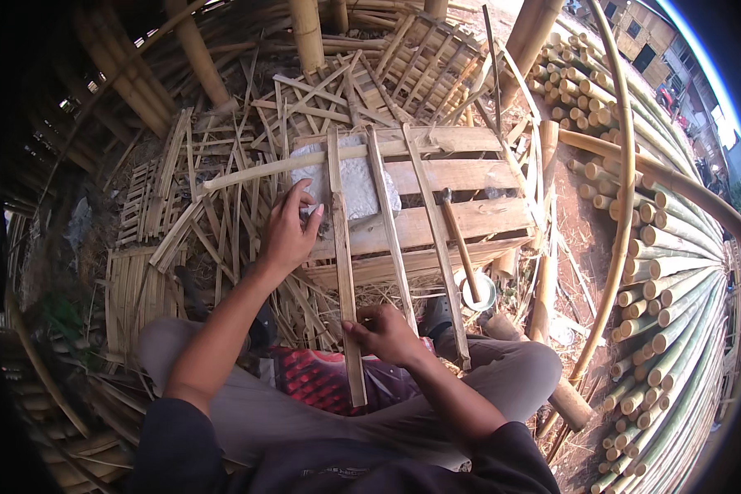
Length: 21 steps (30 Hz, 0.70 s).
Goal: The person hammers a nail into a thin bamboo strip to secure it to a wooden frame and then weaves another bamboo strip through the structure by hand.
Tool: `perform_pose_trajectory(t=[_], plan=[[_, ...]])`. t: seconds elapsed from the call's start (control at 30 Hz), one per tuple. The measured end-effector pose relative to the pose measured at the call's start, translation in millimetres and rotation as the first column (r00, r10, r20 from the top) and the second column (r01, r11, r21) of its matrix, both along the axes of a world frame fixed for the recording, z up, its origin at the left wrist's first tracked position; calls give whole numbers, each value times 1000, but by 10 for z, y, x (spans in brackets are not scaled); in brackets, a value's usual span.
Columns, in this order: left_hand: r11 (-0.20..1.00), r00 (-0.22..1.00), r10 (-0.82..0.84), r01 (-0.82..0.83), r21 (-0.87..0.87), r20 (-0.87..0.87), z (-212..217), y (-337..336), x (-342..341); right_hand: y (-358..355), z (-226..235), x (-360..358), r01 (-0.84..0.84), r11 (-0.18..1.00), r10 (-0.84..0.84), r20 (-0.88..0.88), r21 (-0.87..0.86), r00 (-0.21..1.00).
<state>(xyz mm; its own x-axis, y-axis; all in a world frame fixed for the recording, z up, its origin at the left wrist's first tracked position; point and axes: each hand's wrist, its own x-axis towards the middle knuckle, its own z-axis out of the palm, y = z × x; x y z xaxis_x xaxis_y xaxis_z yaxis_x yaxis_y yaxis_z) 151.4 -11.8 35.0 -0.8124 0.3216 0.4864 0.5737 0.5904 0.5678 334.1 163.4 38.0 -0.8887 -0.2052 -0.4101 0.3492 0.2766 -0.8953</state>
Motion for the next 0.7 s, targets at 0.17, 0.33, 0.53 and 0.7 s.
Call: perform_pose_trajectory(t=[0.17, 0.33, 0.53, 0.7], plan=[[968, 949, -39, -41, -247, -312, 34, -3, -630, -24, 16, 24, -16, 1000, 16, 2, 16, 1000], [797, 998, 57, -58, -602, -21, 8, 174, -1112, 2, -159, 75, 13, 999, -11, 26, -53, 1000], [757, 995, 76, -20, -654, 57, 6, 292, -1222, 28, -231, 74, -25, 997, 26, 21, -71, 999], [739, 990, 129, -52, -672, 65, -70, 285, -1260, 49, -286, 76, -6, 994, 5, -6, -106, 1000]])
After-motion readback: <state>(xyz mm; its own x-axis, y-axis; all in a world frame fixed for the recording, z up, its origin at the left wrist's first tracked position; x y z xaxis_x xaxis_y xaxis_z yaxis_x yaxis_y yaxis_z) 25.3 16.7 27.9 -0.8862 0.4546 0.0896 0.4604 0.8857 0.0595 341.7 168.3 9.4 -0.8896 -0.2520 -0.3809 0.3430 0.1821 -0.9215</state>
